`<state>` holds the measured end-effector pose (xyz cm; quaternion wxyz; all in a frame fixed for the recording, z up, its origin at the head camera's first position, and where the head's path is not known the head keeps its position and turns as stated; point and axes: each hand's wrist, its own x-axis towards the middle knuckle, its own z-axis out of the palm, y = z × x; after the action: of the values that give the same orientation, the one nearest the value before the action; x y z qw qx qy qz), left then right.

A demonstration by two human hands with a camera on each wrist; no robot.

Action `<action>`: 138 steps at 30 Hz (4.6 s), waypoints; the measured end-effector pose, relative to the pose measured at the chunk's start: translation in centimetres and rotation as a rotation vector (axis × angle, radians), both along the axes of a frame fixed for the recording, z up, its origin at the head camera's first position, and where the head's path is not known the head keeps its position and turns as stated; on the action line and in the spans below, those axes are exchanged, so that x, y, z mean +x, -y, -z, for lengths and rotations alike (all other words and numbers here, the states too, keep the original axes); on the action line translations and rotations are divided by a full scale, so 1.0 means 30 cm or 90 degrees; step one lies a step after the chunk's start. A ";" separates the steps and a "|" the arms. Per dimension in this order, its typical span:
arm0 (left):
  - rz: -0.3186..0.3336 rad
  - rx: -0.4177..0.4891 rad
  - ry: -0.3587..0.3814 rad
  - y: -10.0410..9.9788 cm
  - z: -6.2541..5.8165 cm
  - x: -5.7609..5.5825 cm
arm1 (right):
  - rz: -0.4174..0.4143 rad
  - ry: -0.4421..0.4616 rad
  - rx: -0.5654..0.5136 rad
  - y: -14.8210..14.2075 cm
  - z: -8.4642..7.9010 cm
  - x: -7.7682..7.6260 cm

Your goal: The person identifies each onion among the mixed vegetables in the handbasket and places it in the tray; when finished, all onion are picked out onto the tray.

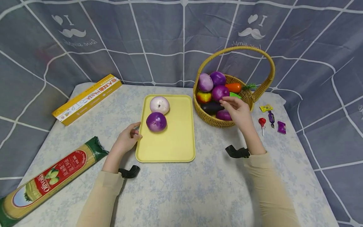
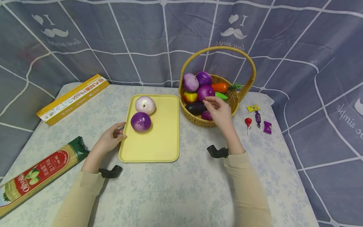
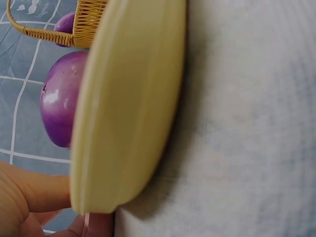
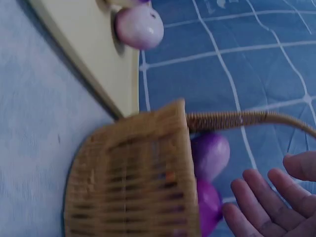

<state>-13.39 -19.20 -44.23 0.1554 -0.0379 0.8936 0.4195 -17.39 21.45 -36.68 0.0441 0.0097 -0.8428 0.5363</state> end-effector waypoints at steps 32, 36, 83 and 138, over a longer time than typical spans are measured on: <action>0.000 -0.004 0.002 -0.002 0.001 0.001 | -0.151 0.169 0.292 -0.169 0.035 -0.095; -0.004 -0.006 0.006 -0.004 0.001 0.000 | -0.177 0.173 0.351 -0.156 0.037 -0.108; 0.001 -0.003 -0.001 -0.002 0.003 -0.003 | 0.021 -0.007 -0.084 -0.040 0.027 0.016; 0.010 -0.002 -0.012 -0.002 0.000 0.001 | 0.029 0.030 0.115 0.509 0.212 -0.109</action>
<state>-13.35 -19.13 -44.25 0.1503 -0.0269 0.8960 0.4170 -20.65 6.19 -43.04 0.0355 -0.0183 -0.8887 0.4568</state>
